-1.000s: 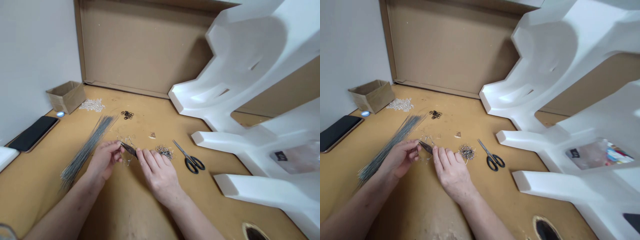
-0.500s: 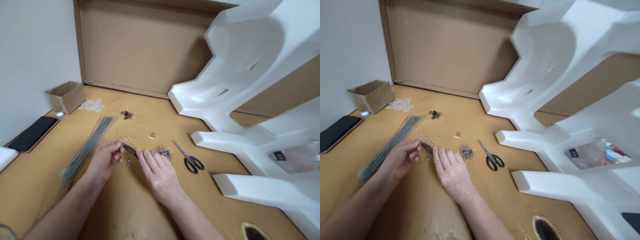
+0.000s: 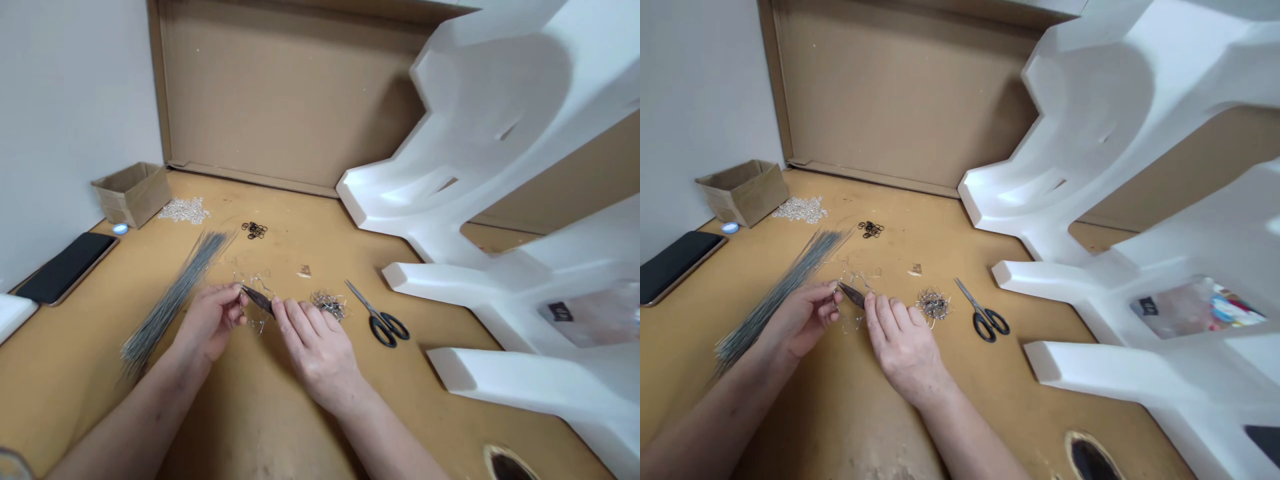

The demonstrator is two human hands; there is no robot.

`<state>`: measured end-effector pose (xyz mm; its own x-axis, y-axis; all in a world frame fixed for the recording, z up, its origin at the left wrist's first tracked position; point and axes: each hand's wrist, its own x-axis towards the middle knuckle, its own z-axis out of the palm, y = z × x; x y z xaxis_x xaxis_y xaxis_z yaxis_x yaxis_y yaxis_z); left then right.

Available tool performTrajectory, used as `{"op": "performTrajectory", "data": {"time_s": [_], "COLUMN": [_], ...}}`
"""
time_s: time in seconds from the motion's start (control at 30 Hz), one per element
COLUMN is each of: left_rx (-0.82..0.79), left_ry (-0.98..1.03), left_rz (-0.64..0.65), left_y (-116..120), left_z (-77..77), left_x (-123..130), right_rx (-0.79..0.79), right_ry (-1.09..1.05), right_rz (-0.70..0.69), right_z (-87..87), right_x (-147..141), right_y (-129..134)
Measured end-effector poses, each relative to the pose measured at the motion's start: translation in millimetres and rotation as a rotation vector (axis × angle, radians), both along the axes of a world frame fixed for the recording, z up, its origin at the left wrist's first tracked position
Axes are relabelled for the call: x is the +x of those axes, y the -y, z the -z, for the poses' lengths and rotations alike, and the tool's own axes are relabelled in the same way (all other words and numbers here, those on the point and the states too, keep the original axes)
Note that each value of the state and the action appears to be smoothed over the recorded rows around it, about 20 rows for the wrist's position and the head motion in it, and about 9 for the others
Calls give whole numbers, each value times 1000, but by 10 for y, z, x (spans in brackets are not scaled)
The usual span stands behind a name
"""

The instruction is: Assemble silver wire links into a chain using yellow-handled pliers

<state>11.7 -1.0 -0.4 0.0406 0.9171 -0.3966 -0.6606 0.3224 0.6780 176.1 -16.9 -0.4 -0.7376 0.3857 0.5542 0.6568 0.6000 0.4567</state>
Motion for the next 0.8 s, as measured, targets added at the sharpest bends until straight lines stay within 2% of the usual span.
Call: {"op": "performTrajectory", "data": {"time_s": [0.43,0.8], "left_rx": [-5,77], "left_ry": [-30,-148], "left_rz": [8,-18], "left_y": [11,16], "left_z": [-8,-1], "left_x": [6,23], "right_rx": [-35,-76], "right_ry": [8,-30], "right_rz": [-6,-16], "right_z": [-36,-78], "right_x": [11,15], "right_y": [39,73]}}
